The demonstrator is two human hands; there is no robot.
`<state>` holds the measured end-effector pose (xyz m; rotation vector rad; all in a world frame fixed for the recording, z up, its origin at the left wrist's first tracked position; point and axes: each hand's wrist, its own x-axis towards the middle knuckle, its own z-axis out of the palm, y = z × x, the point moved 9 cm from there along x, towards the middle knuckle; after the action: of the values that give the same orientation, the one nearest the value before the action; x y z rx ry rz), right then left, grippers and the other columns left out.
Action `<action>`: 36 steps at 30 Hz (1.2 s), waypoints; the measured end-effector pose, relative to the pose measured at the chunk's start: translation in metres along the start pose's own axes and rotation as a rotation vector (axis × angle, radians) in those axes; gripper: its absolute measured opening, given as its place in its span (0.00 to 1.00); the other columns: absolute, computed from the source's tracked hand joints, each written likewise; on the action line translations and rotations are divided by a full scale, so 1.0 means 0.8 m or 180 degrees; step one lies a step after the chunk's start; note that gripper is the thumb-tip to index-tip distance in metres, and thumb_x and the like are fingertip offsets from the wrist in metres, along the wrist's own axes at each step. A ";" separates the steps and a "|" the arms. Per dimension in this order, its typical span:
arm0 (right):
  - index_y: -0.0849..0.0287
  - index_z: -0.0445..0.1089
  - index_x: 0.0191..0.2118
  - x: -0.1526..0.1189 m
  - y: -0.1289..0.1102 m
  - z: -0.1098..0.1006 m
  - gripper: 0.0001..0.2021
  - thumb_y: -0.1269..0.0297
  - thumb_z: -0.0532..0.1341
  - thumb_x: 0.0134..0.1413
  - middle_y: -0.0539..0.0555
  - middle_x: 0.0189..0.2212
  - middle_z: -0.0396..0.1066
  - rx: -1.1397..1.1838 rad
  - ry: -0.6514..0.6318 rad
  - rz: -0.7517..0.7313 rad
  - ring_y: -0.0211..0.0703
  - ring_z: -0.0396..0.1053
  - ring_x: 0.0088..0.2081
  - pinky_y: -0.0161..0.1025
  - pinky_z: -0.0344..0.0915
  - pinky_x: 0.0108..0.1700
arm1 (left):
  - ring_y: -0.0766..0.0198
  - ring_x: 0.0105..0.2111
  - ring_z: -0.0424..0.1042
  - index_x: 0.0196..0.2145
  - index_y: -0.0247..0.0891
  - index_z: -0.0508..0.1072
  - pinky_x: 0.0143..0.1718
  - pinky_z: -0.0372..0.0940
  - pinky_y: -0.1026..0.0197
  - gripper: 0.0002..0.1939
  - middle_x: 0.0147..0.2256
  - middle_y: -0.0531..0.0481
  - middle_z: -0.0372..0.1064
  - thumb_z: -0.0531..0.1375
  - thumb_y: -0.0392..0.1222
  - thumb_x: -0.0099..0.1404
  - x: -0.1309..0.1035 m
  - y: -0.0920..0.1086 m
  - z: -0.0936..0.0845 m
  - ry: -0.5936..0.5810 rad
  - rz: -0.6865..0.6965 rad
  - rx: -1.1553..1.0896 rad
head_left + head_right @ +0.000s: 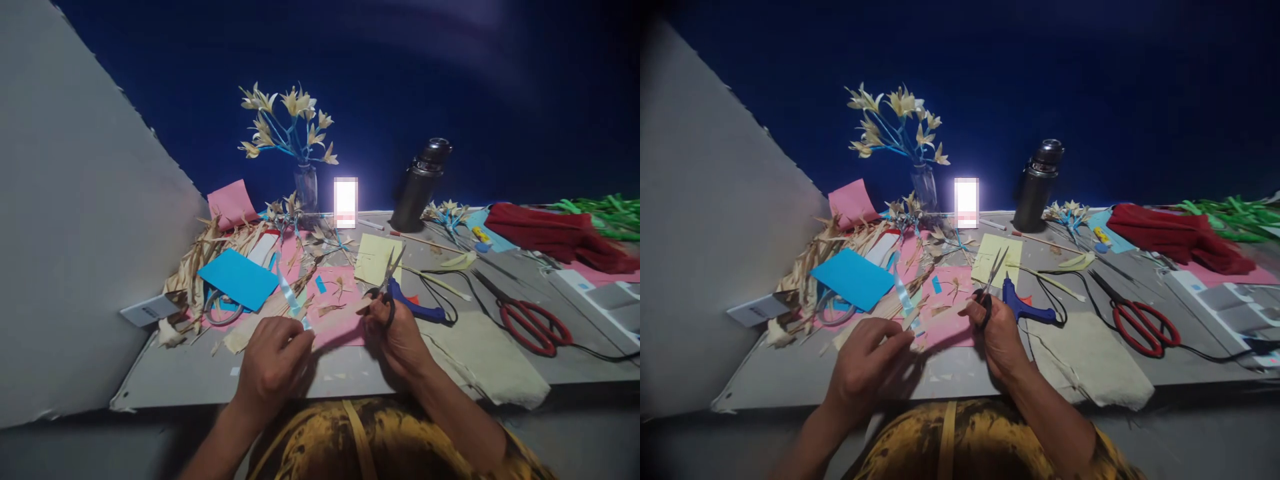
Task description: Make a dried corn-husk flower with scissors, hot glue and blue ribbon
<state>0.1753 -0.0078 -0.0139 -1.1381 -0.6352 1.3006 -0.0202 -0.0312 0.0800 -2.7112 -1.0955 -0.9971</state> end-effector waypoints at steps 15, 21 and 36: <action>0.60 0.73 0.33 -0.002 -0.012 0.006 0.17 0.59 0.76 0.37 0.46 0.24 0.68 -0.0686 -0.0393 0.0026 0.35 0.61 0.24 0.33 0.57 0.26 | 0.61 0.30 0.73 0.39 0.37 0.77 0.32 0.67 0.60 0.14 0.30 0.48 0.74 0.64 0.51 0.64 -0.009 -0.022 0.083 -0.1580 -0.2543 -0.3435; 0.59 0.73 0.36 -0.009 -0.003 -0.004 0.17 0.51 0.71 0.47 0.50 0.26 0.73 -0.0813 -0.0580 0.0092 0.38 0.66 0.24 0.36 0.61 0.27 | 0.70 0.19 0.63 0.26 0.35 0.72 0.21 0.58 0.66 0.18 0.21 0.53 0.67 0.70 0.52 0.56 -0.013 -0.021 0.110 -0.0957 -0.3368 -0.4418; 0.60 0.76 0.31 -0.047 0.029 0.005 0.09 0.62 0.67 0.42 0.44 0.20 0.59 -0.2500 -0.1661 0.0432 0.35 0.53 0.25 0.33 0.50 0.27 | 0.72 0.17 0.61 0.28 0.35 0.72 0.21 0.58 0.68 0.15 0.18 0.56 0.64 0.69 0.49 0.57 -0.020 -0.042 0.110 -0.0471 -0.3536 -0.4078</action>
<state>0.1543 -0.0452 -0.0250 -1.4809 -1.5725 1.5248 -0.0017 0.0085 -0.0051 -2.6891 -2.9531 -2.2529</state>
